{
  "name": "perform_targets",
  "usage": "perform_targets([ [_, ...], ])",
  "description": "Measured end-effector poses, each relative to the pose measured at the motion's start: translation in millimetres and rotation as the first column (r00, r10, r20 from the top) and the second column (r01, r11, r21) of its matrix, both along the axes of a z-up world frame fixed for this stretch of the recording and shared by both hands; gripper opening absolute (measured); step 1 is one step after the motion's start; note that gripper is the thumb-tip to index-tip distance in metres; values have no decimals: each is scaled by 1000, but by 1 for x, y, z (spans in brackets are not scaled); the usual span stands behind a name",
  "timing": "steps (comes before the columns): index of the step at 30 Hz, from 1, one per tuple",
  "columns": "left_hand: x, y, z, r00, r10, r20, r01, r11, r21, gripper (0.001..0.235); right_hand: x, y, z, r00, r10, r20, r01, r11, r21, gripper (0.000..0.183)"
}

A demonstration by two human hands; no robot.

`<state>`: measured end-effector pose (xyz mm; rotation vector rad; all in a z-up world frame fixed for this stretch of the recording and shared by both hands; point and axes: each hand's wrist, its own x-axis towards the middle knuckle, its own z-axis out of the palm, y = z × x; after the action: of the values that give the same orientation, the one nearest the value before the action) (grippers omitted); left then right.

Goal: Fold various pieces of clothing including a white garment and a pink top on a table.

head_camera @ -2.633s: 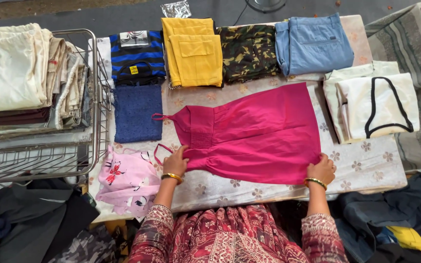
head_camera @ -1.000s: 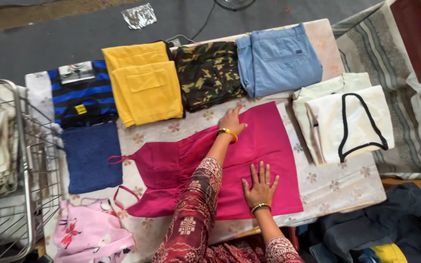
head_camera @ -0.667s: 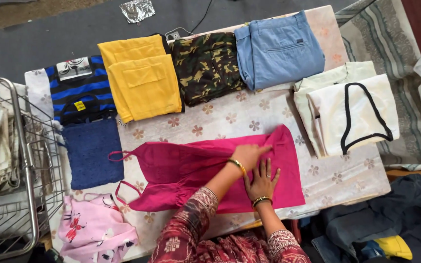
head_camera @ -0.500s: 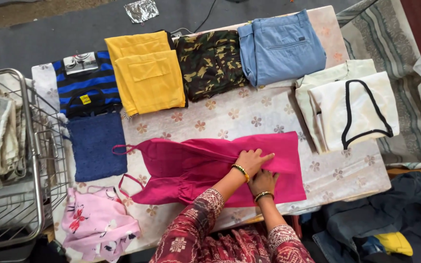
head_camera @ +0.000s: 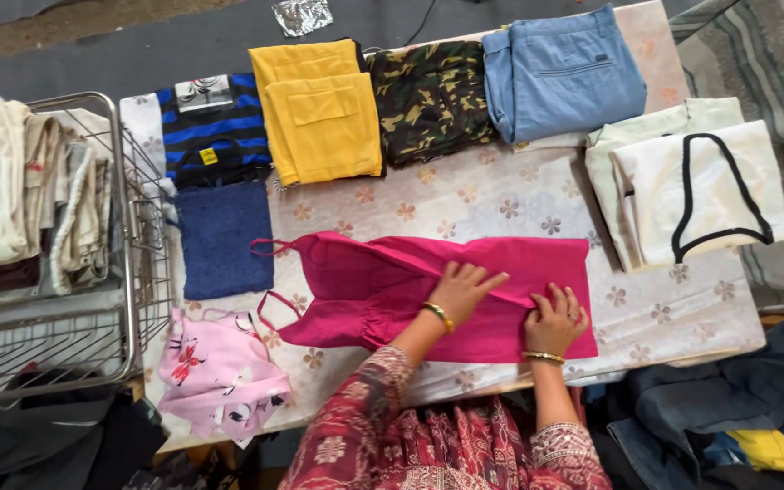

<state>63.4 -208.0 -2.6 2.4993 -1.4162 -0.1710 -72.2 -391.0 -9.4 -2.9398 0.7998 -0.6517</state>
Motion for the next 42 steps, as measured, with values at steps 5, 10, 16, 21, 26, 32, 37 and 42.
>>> perform_targets([
  [5,57,126,-4,878,428,216,-373,893,-253,71,-11,-39,-26,970,215,116,-228,967,111,25],
  [10,94,224,-10,767,595,241,-572,803,-167,26,-13,-57,-26,954,268,132,-285,950,126,27],
  [16,74,243,3,828,529,187,-524,848,-81,22,-18,-58,-18,961,263,89,-271,957,99,21],
  [21,53,208,15,714,689,125,-685,725,-80,14,-8,-36,-18,988,156,8,-156,986,66,21],
  [26,27,150,3,877,478,54,-480,877,20,66,13,8,-3,979,201,-28,-195,971,139,52],
  [32,16,152,-23,933,358,-17,-342,902,262,83,-22,-41,-46,985,156,72,-165,977,138,17],
  [37,16,155,-26,940,338,42,-339,914,225,85,-37,-28,-12,968,200,152,-217,970,108,15],
  [42,15,155,-24,944,329,20,-327,926,190,79,-46,-13,-2,978,166,128,-184,972,143,12],
])
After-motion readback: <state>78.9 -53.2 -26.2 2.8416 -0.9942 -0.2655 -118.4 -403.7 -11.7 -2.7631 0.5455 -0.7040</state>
